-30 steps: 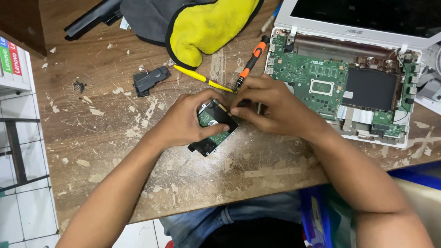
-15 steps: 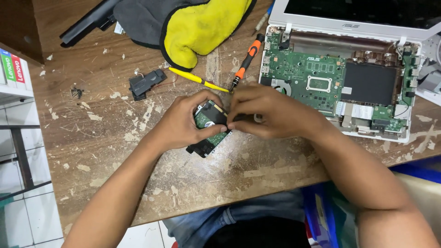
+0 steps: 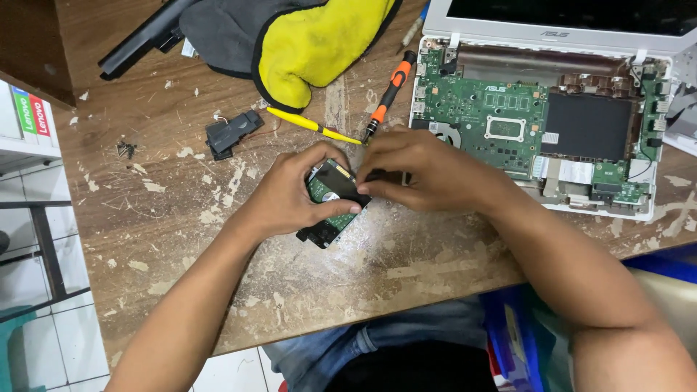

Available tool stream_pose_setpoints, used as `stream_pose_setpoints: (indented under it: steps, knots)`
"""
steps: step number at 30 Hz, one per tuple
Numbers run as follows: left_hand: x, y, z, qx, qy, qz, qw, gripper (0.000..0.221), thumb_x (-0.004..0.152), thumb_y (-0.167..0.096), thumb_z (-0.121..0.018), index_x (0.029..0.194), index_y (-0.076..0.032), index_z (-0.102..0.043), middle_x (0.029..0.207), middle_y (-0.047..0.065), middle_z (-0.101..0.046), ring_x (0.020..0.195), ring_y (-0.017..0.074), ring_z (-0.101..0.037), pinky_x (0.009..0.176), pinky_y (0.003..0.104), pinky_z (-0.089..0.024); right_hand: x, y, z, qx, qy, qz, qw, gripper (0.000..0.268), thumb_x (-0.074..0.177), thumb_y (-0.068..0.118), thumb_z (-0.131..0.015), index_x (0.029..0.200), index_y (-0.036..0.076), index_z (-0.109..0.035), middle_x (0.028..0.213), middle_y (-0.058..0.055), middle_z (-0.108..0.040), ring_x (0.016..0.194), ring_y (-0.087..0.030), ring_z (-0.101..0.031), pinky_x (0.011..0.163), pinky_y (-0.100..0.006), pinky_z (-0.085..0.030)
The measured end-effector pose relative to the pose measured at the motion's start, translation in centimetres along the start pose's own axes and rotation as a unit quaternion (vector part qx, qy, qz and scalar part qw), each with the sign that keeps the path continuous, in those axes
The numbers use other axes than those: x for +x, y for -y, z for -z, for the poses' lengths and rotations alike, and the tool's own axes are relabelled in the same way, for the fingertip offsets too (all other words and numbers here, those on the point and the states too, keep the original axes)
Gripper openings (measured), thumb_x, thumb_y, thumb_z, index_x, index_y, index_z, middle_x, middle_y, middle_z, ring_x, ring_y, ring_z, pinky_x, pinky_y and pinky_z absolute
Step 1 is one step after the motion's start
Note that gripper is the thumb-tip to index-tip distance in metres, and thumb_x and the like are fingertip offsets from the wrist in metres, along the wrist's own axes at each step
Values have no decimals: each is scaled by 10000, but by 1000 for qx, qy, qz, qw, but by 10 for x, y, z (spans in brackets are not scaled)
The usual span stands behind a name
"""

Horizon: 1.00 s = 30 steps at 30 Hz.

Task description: Connecting or disconnecting a hard drive from a laptop's internal connector during a repair process.

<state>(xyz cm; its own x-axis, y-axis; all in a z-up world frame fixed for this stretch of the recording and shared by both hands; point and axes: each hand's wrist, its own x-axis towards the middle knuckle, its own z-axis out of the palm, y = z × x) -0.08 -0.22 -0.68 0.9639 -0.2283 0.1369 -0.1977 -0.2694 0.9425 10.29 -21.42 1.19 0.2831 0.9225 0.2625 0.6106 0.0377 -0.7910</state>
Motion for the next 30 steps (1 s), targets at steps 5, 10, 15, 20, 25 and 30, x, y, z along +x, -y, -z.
stream_pose_setpoints:
  steps: [5,10,15,20,25,30]
  knots:
    - [0,-2,1,-1,-3,-9,1000,438,708,-38,-897,1037,-20,-609,869,187,-745,805,309,-729,743,437,-573,1,-1,-7,-39,-34,0,999,82,909,43,-759,986,18,-775,864,-146,-739,793,-306,-697,774,-406,-497]
    - [0,1,0,-1,-2,-11,1000,442,705,-42,-901,1035,-16,-607,880,191,-742,802,334,-728,755,456,-574,1,-2,-9,-45,-38,-1,998,93,912,26,-754,1003,11,-771,876,-150,-755,814,-306,-716,800,-402,-500]
    - [-1,2,0,6,-5,-14,1000,447,712,-77,-910,1046,-30,-617,885,175,-744,806,316,-729,747,440,-579,1,6,-4,-61,-11,-19,998,83,922,35,-731,992,8,-766,864,-149,-757,832,-290,-718,826,-400,-484]
    - [-2,3,-1,2,-8,-10,1000,451,706,-93,-919,1041,-45,-619,874,156,-749,803,287,-734,749,418,-582,-2,-2,-5,-122,-36,19,992,77,935,75,-755,997,29,-763,864,-112,-735,830,-284,-703,819,-392,-483]
    - [-3,1,-1,10,-12,2,1000,463,704,-124,-925,1047,-51,-622,871,149,-753,805,276,-736,757,405,-582,4,8,-7,-89,-38,26,995,77,901,33,-768,976,13,-768,828,-141,-737,794,-294,-706,795,-399,-493]
    - [0,-1,-1,23,-15,1,1000,454,706,-128,-917,1046,-54,-625,866,139,-757,803,267,-738,757,402,-581,5,6,-9,-108,-38,25,993,55,910,31,-757,958,7,-770,806,-144,-735,775,-272,-705,790,-364,-493]
